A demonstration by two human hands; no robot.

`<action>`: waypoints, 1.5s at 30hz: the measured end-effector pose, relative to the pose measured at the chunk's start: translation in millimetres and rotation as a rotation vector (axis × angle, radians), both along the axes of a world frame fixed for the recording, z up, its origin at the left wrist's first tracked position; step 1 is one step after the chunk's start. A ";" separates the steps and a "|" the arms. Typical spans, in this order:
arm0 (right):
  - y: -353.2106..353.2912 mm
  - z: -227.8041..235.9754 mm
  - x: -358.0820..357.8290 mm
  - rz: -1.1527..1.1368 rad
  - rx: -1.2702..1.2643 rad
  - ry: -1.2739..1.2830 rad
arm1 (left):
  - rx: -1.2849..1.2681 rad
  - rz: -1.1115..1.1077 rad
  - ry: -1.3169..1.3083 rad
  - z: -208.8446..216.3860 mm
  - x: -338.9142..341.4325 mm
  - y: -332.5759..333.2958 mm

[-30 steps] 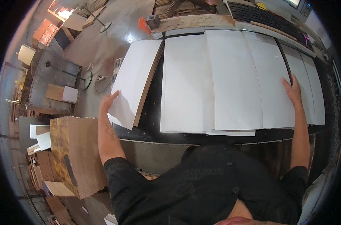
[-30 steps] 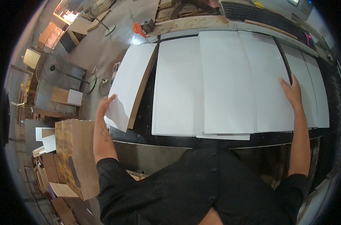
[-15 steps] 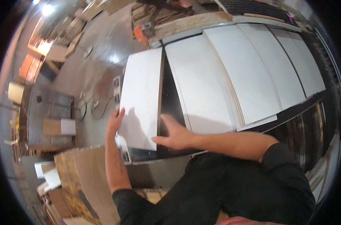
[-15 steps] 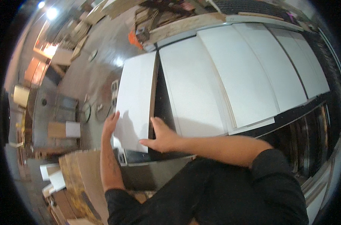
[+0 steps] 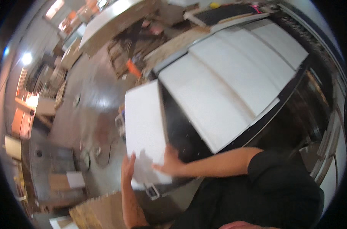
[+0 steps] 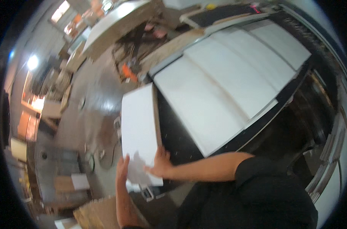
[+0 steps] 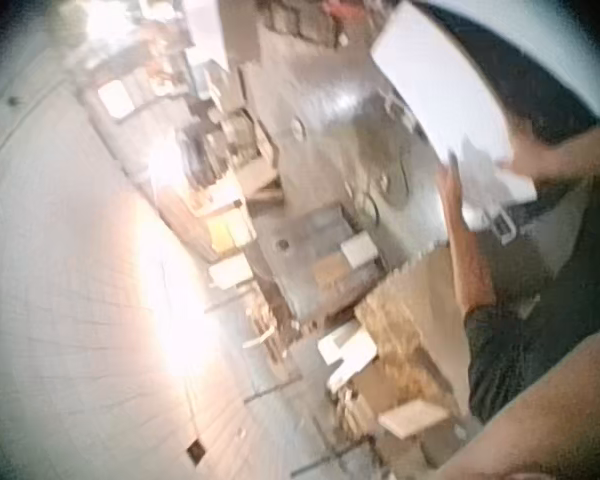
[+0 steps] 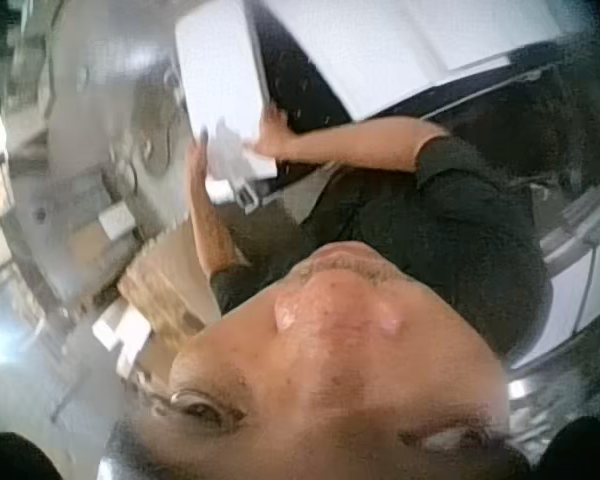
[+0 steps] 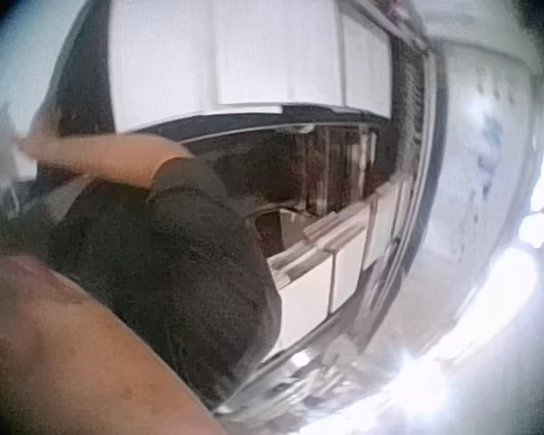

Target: The person stacks large white paper sheets on a table, aligns them, and uses a computer mouse to operate a cutting machine. The person repeatedly arranges and cuts the paper into smaller pieces.

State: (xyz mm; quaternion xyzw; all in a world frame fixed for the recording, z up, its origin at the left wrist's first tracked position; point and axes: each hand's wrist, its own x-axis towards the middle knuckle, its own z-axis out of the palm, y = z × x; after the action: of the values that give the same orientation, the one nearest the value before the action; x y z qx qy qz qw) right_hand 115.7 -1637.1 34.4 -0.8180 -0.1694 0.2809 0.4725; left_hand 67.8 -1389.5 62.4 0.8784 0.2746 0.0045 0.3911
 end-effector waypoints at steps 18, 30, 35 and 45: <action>-10.7 -1.1 -69.6 0.289 0.057 0.107 | -0.652 0.266 -0.020 -27.8 -149.1 19.2; -56.6 8.4 -37.1 -0.228 0.380 0.477 | -0.719 0.436 -0.028 0.4 -151.3 -73.7; -73.1 29.6 -20.6 -0.122 0.376 0.336 | -0.735 0.420 -0.209 7.4 -147.6 -108.9; -182.5 99.2 31.1 -0.168 0.284 0.060 | -0.950 0.329 -0.372 14.8 -83.3 -205.5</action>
State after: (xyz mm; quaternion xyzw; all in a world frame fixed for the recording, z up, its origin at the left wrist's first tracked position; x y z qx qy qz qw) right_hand 146.8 -1819.7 133.7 -0.7455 -0.1240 0.2381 0.6101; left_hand -15.5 -1595.1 77.1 0.5342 0.3064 0.0967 0.7819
